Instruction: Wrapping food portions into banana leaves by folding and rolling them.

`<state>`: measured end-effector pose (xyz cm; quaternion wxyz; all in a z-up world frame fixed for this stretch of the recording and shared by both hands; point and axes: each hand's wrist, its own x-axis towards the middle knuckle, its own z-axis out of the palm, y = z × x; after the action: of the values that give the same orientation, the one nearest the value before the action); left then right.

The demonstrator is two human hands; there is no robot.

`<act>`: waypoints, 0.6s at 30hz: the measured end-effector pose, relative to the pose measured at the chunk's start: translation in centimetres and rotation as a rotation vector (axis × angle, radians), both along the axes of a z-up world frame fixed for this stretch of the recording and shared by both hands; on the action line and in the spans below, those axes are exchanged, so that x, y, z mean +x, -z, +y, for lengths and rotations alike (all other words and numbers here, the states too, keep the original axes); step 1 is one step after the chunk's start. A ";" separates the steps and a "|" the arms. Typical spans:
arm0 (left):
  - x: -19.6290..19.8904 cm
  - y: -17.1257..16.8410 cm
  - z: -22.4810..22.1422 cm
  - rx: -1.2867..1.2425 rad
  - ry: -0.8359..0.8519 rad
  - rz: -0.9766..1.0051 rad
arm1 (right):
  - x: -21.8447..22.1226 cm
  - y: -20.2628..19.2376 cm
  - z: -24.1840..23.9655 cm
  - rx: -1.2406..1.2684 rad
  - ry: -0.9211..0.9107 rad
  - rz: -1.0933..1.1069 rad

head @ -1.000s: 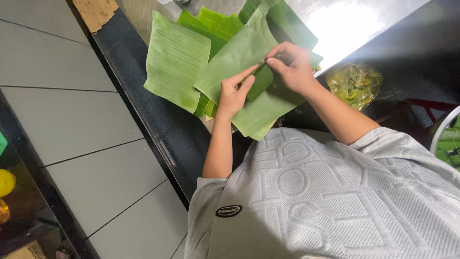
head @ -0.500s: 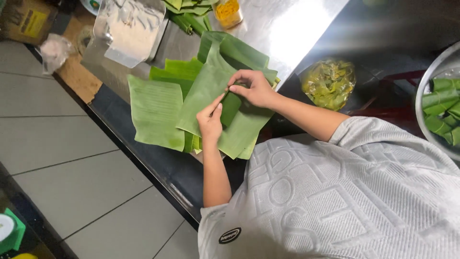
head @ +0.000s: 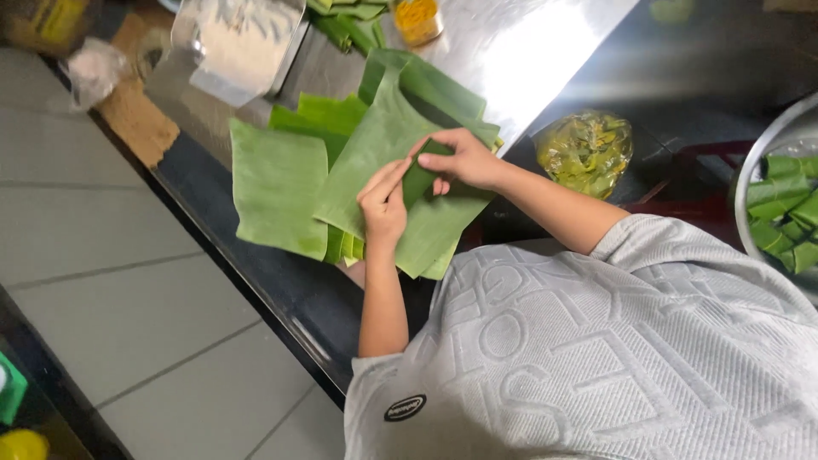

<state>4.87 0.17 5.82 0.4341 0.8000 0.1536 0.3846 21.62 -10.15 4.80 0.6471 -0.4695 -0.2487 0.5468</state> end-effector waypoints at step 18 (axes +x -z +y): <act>-1.7 4.3 -2.2 0.614 -0.449 0.368 | -2.1 -2.8 1.5 0.087 -0.102 0.095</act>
<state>3.18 -2.05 1.52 0.0463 0.8942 0.2776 0.3482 19.55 -8.65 7.62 0.6494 -0.4013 -0.2648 0.5892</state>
